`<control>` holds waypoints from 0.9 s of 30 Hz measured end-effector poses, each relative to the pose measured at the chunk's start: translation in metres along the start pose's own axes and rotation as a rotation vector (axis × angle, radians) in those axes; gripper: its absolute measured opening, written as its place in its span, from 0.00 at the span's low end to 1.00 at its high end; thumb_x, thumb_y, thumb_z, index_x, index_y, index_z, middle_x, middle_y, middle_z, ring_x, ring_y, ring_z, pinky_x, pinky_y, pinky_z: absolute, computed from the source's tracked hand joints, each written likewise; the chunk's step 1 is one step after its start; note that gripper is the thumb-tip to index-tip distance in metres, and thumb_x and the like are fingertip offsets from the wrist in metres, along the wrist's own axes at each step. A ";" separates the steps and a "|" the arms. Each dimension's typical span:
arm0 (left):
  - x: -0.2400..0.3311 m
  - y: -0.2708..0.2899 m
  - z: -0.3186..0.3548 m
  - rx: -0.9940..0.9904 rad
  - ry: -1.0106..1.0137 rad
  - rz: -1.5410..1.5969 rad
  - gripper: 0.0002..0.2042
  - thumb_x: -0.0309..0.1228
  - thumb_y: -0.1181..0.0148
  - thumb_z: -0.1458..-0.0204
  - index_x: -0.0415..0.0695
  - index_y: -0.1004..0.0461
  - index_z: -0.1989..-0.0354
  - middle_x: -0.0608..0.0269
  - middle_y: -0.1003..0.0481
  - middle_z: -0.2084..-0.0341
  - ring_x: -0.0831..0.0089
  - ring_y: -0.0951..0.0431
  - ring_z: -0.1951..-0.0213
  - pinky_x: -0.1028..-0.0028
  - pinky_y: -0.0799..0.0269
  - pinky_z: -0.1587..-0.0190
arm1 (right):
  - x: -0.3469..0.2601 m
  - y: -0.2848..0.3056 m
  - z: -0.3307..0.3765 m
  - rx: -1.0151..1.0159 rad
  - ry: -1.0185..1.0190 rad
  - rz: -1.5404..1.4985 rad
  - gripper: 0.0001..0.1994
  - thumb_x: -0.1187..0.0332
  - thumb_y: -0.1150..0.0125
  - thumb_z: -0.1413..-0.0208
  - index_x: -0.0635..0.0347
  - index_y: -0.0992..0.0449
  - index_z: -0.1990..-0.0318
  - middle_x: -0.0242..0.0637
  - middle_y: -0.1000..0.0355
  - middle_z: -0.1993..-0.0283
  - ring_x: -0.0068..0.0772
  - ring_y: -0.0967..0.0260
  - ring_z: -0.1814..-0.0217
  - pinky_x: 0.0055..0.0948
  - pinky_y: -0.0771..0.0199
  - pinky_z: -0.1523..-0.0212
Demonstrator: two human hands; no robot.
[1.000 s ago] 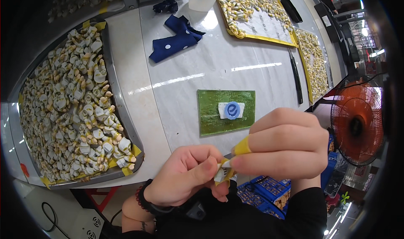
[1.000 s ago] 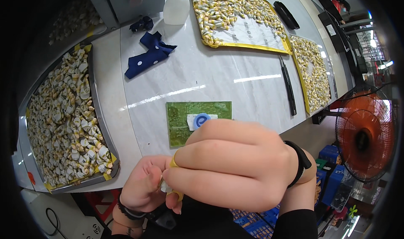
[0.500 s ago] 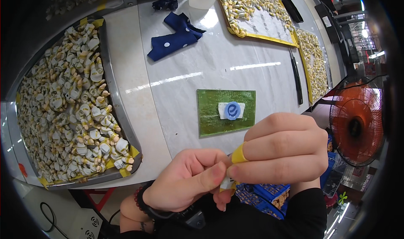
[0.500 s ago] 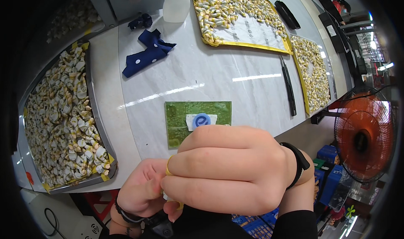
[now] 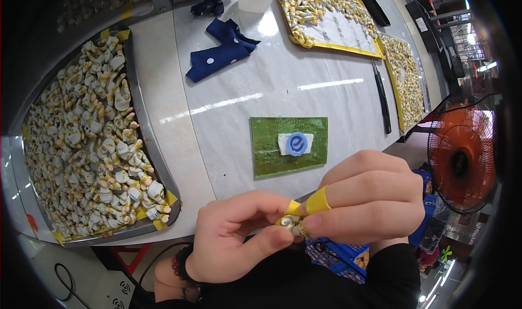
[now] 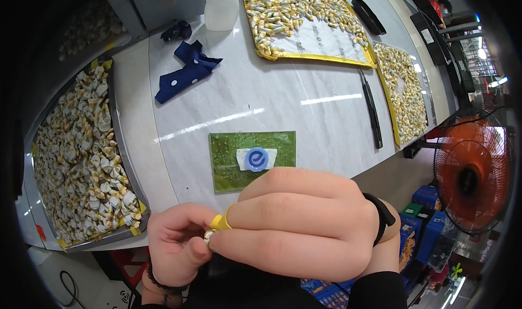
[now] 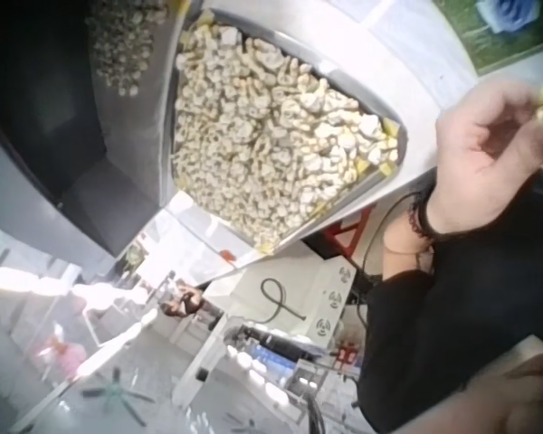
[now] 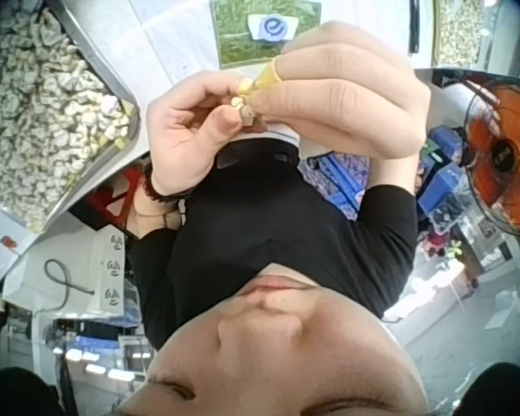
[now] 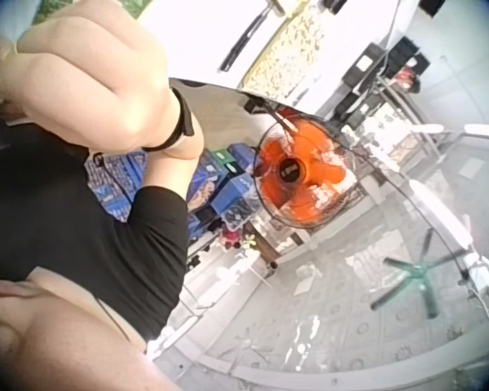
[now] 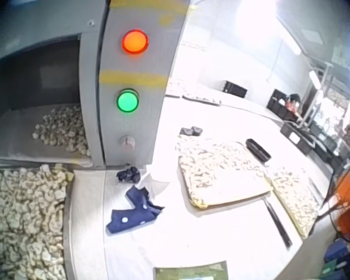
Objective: The person repeatedly picks small white and yellow components from trays, joins them by hand, and places the assembled units onto a tray. The process is continuous and repetitive, with the person handling each unit individually.
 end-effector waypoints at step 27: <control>-0.004 0.002 0.005 -0.097 0.015 -0.154 0.17 0.24 0.34 0.56 0.30 0.30 0.59 0.51 0.25 0.67 0.70 0.23 0.65 0.75 0.27 0.62 | 0.180 0.229 0.138 -0.038 -0.933 0.859 0.10 0.75 0.42 0.56 0.65 0.25 0.63 0.43 0.27 0.70 0.34 0.29 0.67 0.29 0.29 0.63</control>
Point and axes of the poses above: each hand's wrist, its own z-axis away from the middle knuckle, its own y-axis out of the back of the hand, x = y × z, the point moved 1 cm from there along -z, towards the middle knuckle
